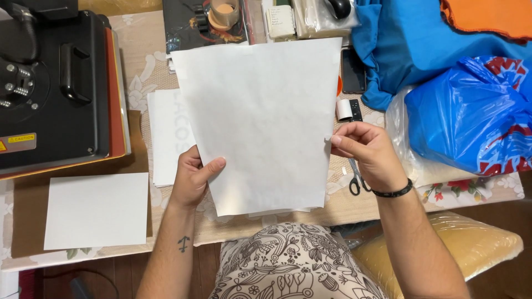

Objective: The person cuts small pieces from the edges of white paper sheets using scissors. They then fold the sheets and place them into a stack on the table.

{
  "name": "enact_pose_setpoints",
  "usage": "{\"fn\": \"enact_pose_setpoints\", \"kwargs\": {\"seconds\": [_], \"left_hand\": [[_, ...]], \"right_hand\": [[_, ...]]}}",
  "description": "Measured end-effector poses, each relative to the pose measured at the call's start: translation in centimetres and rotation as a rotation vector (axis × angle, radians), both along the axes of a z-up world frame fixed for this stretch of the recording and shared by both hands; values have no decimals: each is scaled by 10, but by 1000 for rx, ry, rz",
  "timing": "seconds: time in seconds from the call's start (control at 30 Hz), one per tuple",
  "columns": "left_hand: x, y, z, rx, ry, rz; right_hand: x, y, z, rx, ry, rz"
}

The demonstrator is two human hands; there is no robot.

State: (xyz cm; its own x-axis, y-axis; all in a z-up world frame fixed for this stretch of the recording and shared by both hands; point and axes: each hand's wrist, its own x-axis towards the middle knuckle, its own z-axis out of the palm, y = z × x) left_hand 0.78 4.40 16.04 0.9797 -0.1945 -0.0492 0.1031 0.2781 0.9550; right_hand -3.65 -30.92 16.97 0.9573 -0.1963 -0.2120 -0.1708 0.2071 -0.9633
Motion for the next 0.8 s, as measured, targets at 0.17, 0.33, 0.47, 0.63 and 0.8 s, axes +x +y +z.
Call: {"fn": "enact_pose_setpoints", "kwargs": {"seconds": [0.17, 0.33, 0.47, 0.63, 0.8], "left_hand": [[1, 1, 2, -6, 9, -1], [2, 0, 7, -14, 19, -10], [3, -1, 4, -19, 25, -12], [4, 0, -1, -21, 30, -12], [2, 0, 3, -38, -6, -46]], "right_hand": [[1, 1, 4, 2, 24, 50], [2, -7, -12, 28, 52, 76], [5, -4, -1, 14, 62, 80], [5, -4, -1, 10, 70, 75], [2, -2, -4, -5, 68, 55]]}}
